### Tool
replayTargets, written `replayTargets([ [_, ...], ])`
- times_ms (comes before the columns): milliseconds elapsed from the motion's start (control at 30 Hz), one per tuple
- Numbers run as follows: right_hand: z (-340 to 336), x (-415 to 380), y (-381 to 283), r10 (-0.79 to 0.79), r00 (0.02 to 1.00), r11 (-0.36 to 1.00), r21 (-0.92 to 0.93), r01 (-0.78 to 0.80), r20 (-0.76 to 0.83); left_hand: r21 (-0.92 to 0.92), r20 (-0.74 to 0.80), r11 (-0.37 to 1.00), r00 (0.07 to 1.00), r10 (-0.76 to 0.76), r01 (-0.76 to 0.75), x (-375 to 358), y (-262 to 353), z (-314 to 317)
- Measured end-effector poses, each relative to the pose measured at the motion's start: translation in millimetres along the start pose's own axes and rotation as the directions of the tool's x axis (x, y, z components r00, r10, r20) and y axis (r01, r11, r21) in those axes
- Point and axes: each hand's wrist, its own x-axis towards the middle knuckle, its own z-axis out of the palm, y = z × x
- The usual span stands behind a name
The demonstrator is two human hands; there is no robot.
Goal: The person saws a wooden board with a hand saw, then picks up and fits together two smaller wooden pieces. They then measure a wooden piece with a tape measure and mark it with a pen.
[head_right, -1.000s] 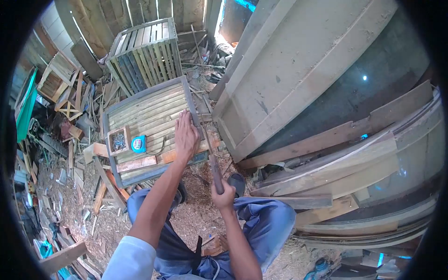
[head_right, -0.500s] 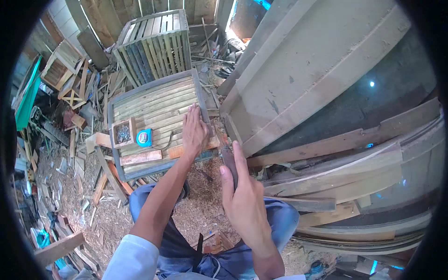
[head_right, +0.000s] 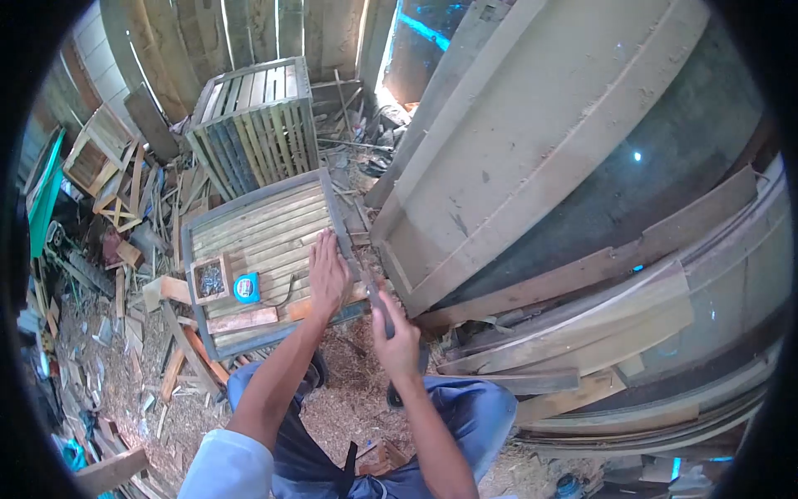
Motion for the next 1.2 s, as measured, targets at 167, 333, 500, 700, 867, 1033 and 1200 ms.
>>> replayTargets([
  [167, 42, -61, 69, -0.064, 0.988, 0.998, 0.004, 0.065, -0.141, -0.007, -0.005, 1.0, 1.0, -0.023, 0.023, -1, 0, -3],
  [333, -14, -51, -18, 0.289, 0.956, 0.953, 0.075, -0.293, 0.059, 0.051, -0.019, 0.998, 0.999, -0.029, 0.03, 0, 1, 1],
  [500, -93, -57, -92, 0.36, 0.925, 0.933, -0.04, -0.358, 0.121, 0.046, -0.039, 0.999, 0.999, -0.004, 0.006, 0, 0, 2],
  [700, -101, -31, -139, 0.306, 0.931, 0.95, -0.124, -0.285, 0.199, 0.037, -0.061, 0.999, 0.998, 0.018, -0.016, -2, -4, 1],
  [867, -74, -1, -137, 0.231, 0.962, 0.964, -0.172, -0.205, 0.149, -0.001, -0.024, 1.0, 1.0, 0.014, -0.014, -4, 0, -4],
  [1033, 18, 16, -47, 0.049, 0.999, 0.94, -0.338, -0.046, 0.002, -0.03, -0.026, 0.998, 0.998, 0.054, -0.054, -4, -7, 4],
  [1200, 9, -19, -15, 0.063, 0.998, 0.995, -0.07, -0.065, -0.026, -0.014, -0.011, 1.0, 1.0, 0.022, -0.022, -3, -4, -1],
])
